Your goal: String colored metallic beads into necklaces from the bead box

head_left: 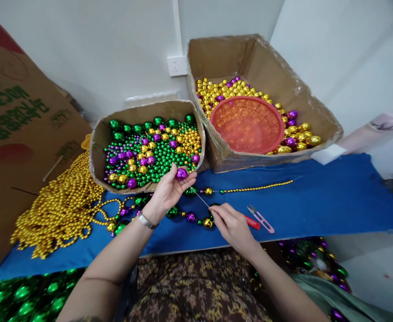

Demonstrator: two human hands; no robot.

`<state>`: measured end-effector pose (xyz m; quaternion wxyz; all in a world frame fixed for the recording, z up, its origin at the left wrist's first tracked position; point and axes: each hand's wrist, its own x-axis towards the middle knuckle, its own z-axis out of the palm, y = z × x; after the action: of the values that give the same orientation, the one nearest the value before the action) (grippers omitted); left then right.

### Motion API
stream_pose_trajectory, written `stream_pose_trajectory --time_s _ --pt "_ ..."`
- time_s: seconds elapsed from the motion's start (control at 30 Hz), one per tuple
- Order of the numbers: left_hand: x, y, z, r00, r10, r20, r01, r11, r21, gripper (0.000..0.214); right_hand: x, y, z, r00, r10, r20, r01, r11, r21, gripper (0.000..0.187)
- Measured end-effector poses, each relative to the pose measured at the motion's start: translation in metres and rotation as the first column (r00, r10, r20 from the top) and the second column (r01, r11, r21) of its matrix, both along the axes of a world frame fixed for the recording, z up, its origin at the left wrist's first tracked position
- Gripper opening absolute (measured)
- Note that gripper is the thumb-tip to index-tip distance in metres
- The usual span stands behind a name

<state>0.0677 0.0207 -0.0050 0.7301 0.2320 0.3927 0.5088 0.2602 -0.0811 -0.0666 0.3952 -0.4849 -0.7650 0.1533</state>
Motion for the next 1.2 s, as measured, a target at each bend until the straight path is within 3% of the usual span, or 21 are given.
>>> stream_pose_trajectory --time_s 0.23,0.47,0.6,0.87,0.97,1.1,1.13,1.2 --pt "-0.002 -0.001 -0.004 0.999 -0.031 -0.039 0.033 0.999 0.043 0.036 0.001 0.0 -0.001 1.0 -0.002 0.009 0.001 1.0 0.013 0.021" --pt "0.008 -0.017 -0.014 0.984 -0.012 -0.176 0.063 0.956 0.286 0.033 -0.003 0.003 -0.002 0.998 -0.048 0.049 0.046 0.998 0.041 0.022" --pt "0.012 -0.022 -0.017 0.99 -0.033 -0.135 0.064 0.971 0.232 0.032 -0.003 0.003 -0.002 0.999 -0.013 -0.034 0.012 1.0 -0.009 0.019" --pt "0.014 -0.023 -0.02 0.993 -0.041 -0.112 0.063 0.978 0.197 0.034 -0.006 0.005 -0.004 0.999 -0.016 -0.051 0.015 1.0 -0.02 0.018" --pt "0.016 -0.029 -0.022 0.983 -0.013 -0.182 0.061 0.963 0.263 0.035 -0.008 0.006 -0.003 0.998 -0.055 -0.025 0.055 0.998 0.004 0.02" --pt "0.01 -0.022 -0.016 0.933 -0.128 -0.337 0.247 0.908 0.339 0.037 -0.005 0.008 -0.002 0.996 -0.066 -0.063 0.067 0.998 0.006 0.018" --pt "0.006 -0.014 -0.013 0.907 -0.109 -0.408 0.274 0.886 0.374 0.038 -0.003 0.008 -0.002 0.994 -0.078 -0.072 0.078 0.997 0.006 0.018" --pt "-0.002 0.011 -0.008 0.793 0.056 -0.606 0.299 0.832 0.468 0.036 0.001 0.009 -0.002 0.992 -0.106 -0.074 0.107 0.994 0.011 0.018"
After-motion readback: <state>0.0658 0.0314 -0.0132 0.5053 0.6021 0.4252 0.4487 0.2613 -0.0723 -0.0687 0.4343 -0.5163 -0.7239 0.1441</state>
